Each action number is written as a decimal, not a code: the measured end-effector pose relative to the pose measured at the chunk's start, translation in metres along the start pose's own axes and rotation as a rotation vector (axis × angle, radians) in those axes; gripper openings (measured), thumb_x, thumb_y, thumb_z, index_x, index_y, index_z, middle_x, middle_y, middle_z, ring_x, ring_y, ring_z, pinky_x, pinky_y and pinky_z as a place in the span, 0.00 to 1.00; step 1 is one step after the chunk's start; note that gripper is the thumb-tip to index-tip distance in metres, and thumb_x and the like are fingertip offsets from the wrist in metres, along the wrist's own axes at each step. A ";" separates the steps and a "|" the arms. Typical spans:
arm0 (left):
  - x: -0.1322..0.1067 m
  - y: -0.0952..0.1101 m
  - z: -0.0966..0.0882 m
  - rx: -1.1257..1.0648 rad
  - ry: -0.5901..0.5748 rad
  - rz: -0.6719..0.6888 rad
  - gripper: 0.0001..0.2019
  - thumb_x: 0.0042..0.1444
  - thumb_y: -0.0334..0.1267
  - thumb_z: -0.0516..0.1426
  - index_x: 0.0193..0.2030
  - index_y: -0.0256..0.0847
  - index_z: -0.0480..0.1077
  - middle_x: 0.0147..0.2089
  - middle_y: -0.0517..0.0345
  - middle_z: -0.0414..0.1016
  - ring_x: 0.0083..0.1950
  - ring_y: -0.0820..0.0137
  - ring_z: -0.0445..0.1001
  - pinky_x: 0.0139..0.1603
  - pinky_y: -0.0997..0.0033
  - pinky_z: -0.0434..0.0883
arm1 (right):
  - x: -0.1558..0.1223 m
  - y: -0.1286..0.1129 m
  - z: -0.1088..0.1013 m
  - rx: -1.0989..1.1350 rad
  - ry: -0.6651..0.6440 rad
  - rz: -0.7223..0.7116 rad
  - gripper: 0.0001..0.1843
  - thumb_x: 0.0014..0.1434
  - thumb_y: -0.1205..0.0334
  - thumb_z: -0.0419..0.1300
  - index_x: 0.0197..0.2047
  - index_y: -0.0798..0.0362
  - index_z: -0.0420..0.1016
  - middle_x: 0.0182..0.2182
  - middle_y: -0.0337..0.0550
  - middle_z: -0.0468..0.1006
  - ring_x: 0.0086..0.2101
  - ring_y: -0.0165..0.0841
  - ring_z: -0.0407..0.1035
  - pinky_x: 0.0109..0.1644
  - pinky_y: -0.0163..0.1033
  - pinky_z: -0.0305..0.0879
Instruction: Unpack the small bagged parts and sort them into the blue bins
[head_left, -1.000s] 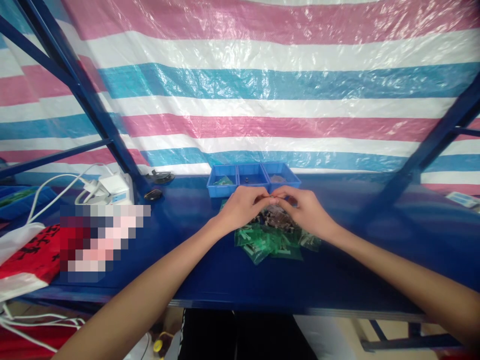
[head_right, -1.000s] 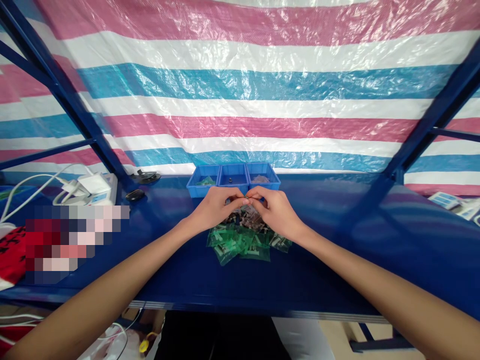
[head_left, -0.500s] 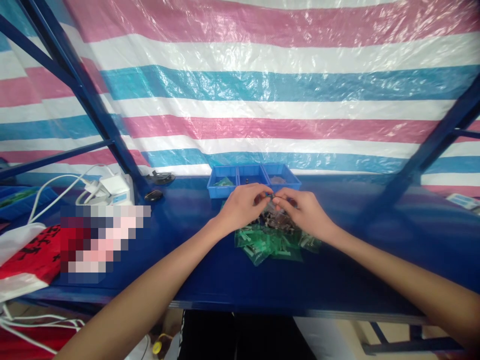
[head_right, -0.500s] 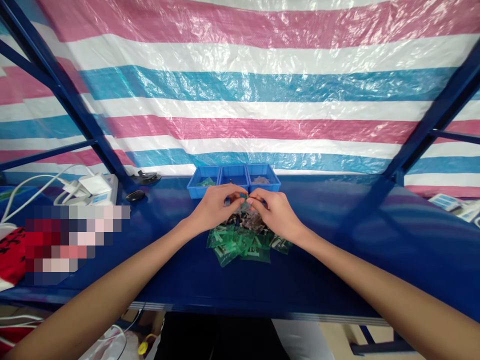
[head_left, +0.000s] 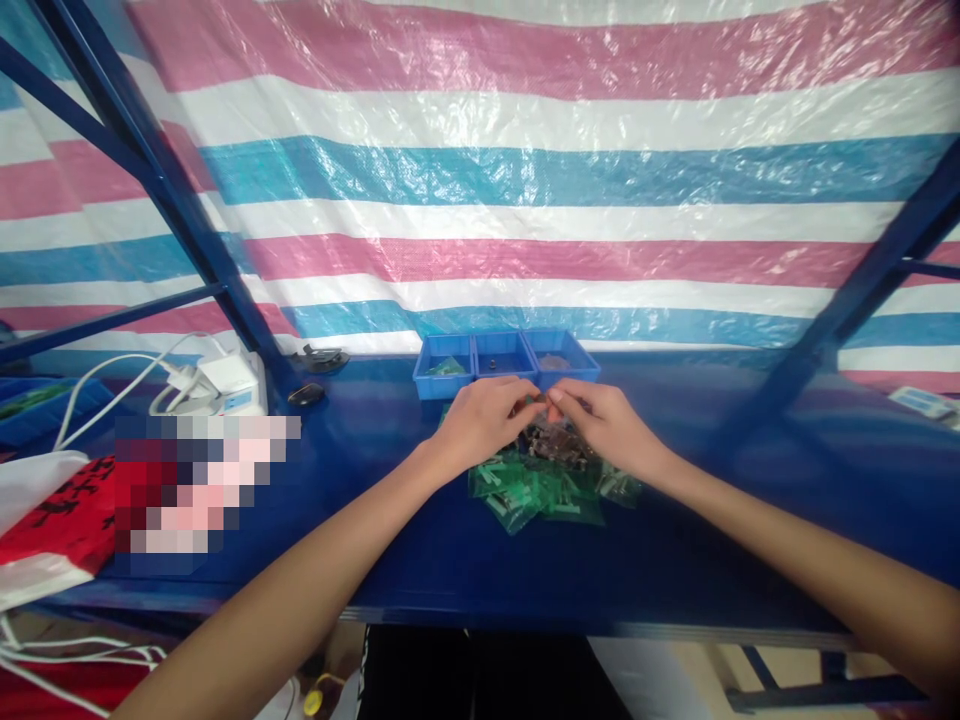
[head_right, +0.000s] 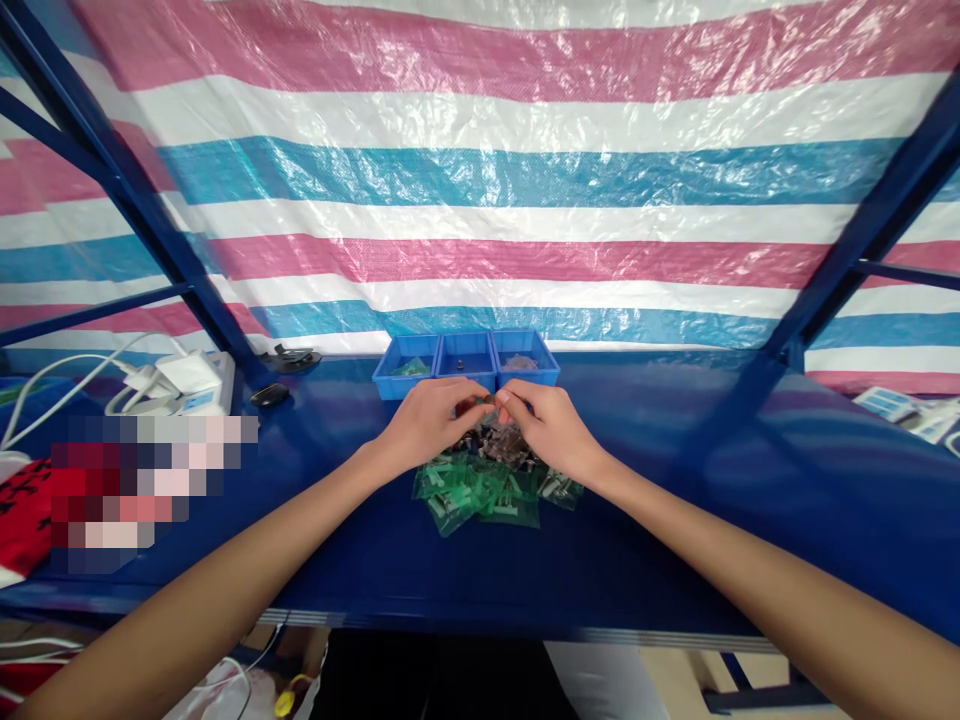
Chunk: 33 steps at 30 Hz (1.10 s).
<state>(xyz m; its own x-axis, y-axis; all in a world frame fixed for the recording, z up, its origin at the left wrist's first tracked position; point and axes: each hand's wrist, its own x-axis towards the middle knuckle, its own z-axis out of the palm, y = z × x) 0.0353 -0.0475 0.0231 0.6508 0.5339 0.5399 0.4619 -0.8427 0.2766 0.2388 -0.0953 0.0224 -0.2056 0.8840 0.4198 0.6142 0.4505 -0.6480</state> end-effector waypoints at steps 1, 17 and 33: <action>0.000 0.000 0.000 0.017 0.007 0.013 0.10 0.69 0.43 0.56 0.44 0.42 0.76 0.34 0.61 0.76 0.33 0.72 0.72 0.33 0.72 0.60 | 0.000 0.000 0.000 0.007 -0.004 0.004 0.21 0.71 0.50 0.51 0.30 0.51 0.74 0.28 0.39 0.77 0.27 0.32 0.67 0.33 0.38 0.59; -0.001 0.003 0.001 0.181 0.061 0.007 0.07 0.65 0.41 0.58 0.40 0.42 0.75 0.30 0.65 0.75 0.30 0.74 0.71 0.28 0.73 0.53 | 0.003 -0.001 0.000 0.436 -0.122 0.205 0.16 0.61 0.47 0.64 0.35 0.52 0.78 0.30 0.38 0.76 0.26 0.29 0.61 0.29 0.36 0.54; 0.001 -0.022 -0.027 0.346 -0.209 -0.152 0.10 0.66 0.41 0.54 0.45 0.42 0.75 0.38 0.54 0.78 0.41 0.62 0.76 0.32 0.69 0.62 | 0.129 0.031 0.008 -0.662 -0.008 -0.235 0.08 0.61 0.63 0.62 0.40 0.54 0.83 0.44 0.55 0.78 0.48 0.48 0.68 0.56 0.51 0.60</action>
<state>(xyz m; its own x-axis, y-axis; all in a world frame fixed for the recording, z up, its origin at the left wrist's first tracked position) 0.0095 -0.0307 0.0385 0.6512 0.6827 0.3315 0.7137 -0.6994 0.0382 0.2252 0.0332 0.0515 -0.3940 0.7744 0.4951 0.8868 0.4619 -0.0166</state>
